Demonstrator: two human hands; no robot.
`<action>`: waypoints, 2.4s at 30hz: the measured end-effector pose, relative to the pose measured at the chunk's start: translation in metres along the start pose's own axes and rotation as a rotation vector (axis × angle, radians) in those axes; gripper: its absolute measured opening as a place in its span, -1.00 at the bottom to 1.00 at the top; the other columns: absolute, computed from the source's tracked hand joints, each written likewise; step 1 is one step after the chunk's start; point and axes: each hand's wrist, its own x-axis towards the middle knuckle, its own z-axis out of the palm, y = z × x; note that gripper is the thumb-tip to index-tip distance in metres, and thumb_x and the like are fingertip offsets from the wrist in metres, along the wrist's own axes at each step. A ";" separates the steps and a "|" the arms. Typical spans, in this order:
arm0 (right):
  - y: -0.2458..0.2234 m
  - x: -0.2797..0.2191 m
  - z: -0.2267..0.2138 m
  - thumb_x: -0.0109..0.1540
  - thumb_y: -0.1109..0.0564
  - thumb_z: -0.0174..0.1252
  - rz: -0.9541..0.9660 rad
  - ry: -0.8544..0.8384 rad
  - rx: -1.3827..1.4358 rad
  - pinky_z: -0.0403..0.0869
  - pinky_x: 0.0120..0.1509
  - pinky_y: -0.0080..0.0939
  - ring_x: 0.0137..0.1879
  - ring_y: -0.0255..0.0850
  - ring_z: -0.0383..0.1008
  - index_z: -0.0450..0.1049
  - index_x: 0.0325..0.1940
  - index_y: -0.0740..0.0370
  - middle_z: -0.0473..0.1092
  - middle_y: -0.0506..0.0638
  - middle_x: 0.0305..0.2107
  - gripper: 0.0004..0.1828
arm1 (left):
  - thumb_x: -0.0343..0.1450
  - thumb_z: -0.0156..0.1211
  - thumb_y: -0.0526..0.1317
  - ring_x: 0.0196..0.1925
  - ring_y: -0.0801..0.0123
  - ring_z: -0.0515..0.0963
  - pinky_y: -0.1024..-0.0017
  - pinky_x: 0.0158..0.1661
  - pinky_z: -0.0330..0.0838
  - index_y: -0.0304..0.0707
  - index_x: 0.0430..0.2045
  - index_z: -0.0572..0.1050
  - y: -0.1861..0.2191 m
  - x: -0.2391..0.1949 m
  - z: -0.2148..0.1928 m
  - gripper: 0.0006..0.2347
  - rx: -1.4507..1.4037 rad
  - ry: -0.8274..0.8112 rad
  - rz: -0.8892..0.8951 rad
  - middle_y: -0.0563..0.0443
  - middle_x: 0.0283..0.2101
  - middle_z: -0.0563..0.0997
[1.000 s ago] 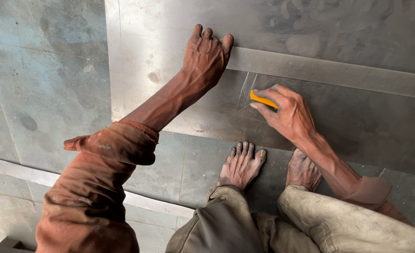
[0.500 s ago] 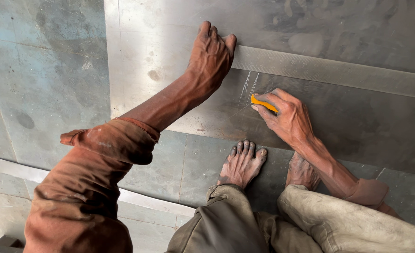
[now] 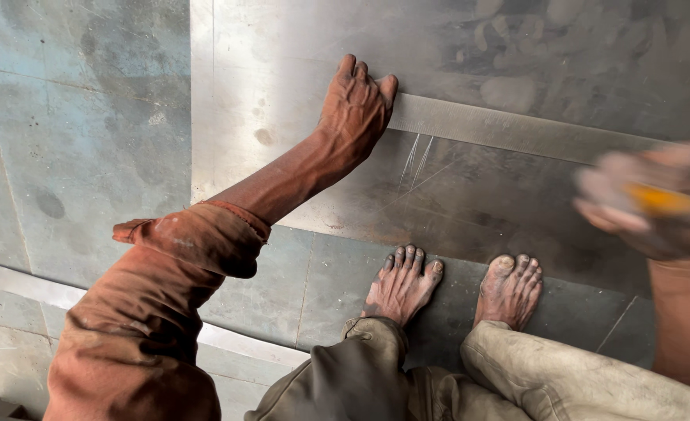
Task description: The person marks a large metal sheet using a framing square and a small orange tool by hand.
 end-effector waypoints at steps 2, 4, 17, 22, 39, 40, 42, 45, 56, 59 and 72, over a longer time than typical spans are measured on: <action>0.024 0.011 0.028 0.28 0.15 0.30 -0.105 0.164 -0.584 0.52 0.11 -0.22 -0.02 -0.27 0.55 0.54 0.15 0.24 0.56 0.06 -0.09 -0.65 | 0.42 0.13 -0.26 -0.28 0.22 0.47 0.20 -0.04 0.21 -0.29 -0.22 0.31 -0.002 0.000 -0.003 -0.83 -0.008 -0.046 0.012 -0.07 -0.55 0.46; 0.051 0.039 0.055 0.23 0.09 0.38 -0.171 0.150 -0.828 0.56 0.04 -0.19 -0.10 -0.20 0.59 0.59 0.09 0.23 0.57 0.05 -0.17 -0.64 | 0.40 0.15 -0.27 -0.27 0.25 0.46 0.21 -0.01 0.20 -0.31 -0.21 0.31 0.001 0.000 -0.006 -0.80 -0.025 -0.095 0.023 -0.03 -0.57 0.46; 0.098 0.064 0.083 0.19 0.17 0.43 -0.283 0.254 -1.127 0.46 -0.24 -0.13 -0.32 -0.16 0.45 0.63 0.01 0.24 0.44 0.01 -0.39 -0.68 | 0.39 0.18 -0.26 -0.24 0.18 0.48 0.17 -0.01 0.24 -0.31 -0.21 0.31 -0.004 0.000 0.000 -0.79 -0.053 -0.017 0.024 -0.11 -0.58 0.50; 0.093 0.068 0.088 0.21 0.13 0.42 -0.222 0.243 -1.191 0.44 -0.30 -0.16 -0.38 -0.18 0.44 0.63 0.00 0.24 0.43 0.01 -0.45 -0.70 | 0.39 0.18 -0.29 -0.21 0.15 0.49 0.14 0.02 0.25 -0.34 -0.16 0.30 -0.002 0.000 0.008 -0.76 -0.109 -0.026 0.009 -0.12 -0.58 0.50; 0.097 0.064 0.081 0.20 0.13 0.42 -0.291 0.255 -1.074 0.49 -0.21 -0.12 -0.27 -0.08 0.52 0.62 -0.08 0.27 0.49 0.05 -0.33 -0.74 | 0.44 0.17 -0.29 -0.13 0.06 0.52 0.10 0.13 0.23 -0.31 -0.18 0.34 -0.005 -0.002 0.003 -0.82 -0.167 -0.046 0.002 -0.19 -0.48 0.57; 0.096 0.064 0.082 0.20 0.15 0.41 -0.299 0.262 -1.077 0.48 -0.22 -0.12 -0.29 -0.10 0.51 0.62 -0.04 0.28 0.49 0.05 -0.33 -0.72 | 0.44 0.17 -0.29 -0.13 0.06 0.52 0.10 0.13 0.23 -0.31 -0.18 0.34 -0.005 0.000 0.003 -0.82 -0.173 -0.047 0.004 -0.19 -0.48 0.57; 0.095 0.061 0.087 0.20 0.17 0.41 -0.293 0.253 -1.072 0.48 -0.23 -0.12 -0.32 -0.11 0.49 0.62 0.00 0.28 0.49 0.04 -0.33 -0.70 | 0.38 0.20 -0.28 -0.18 0.12 0.52 0.14 0.01 0.27 -0.32 -0.19 0.32 -0.007 -0.003 0.007 -0.77 -0.117 0.029 0.014 -0.18 -0.53 0.55; 0.083 0.069 0.093 0.23 0.13 0.39 -0.175 0.256 -1.139 0.46 -0.32 -0.11 -0.40 -0.13 0.46 0.62 -0.02 0.27 0.46 0.06 -0.43 -0.72 | 0.36 0.20 -0.26 -0.22 0.13 0.52 0.12 0.03 0.27 -0.33 -0.19 0.33 -0.005 -0.002 0.010 -0.75 -0.067 0.093 0.007 -0.14 -0.58 0.54; 0.090 0.050 0.098 0.24 0.12 0.36 -0.234 0.183 -0.919 0.52 -0.16 -0.15 -0.24 -0.07 0.57 0.58 0.01 0.33 0.53 0.13 -0.25 -0.69 | 0.38 0.15 -0.23 -0.08 0.02 0.54 0.08 0.10 0.25 -0.35 -0.12 0.35 -0.013 -0.003 0.011 -0.74 -0.058 0.109 -0.001 -0.21 -0.45 0.59; 0.093 0.063 0.087 0.25 0.15 0.40 -0.241 0.202 -1.003 0.49 -0.19 -0.10 -0.26 -0.07 0.52 0.60 0.00 0.32 0.51 0.10 -0.27 -0.71 | 0.41 0.14 -0.26 -0.10 0.03 0.54 0.08 0.09 0.25 -0.35 -0.11 0.35 -0.002 -0.009 0.014 -0.76 -0.101 0.137 0.003 -0.20 -0.45 0.60; 0.095 0.071 0.101 0.19 0.20 0.42 -0.279 0.241 -1.139 0.48 -0.27 -0.14 -0.33 -0.17 0.45 0.62 0.00 0.25 0.43 0.00 -0.41 -0.70 | 0.38 0.22 -0.23 -0.18 0.12 0.52 0.11 0.05 0.25 -0.32 -0.20 0.31 -0.006 -0.002 0.011 -0.75 -0.094 0.048 0.010 -0.15 -0.56 0.54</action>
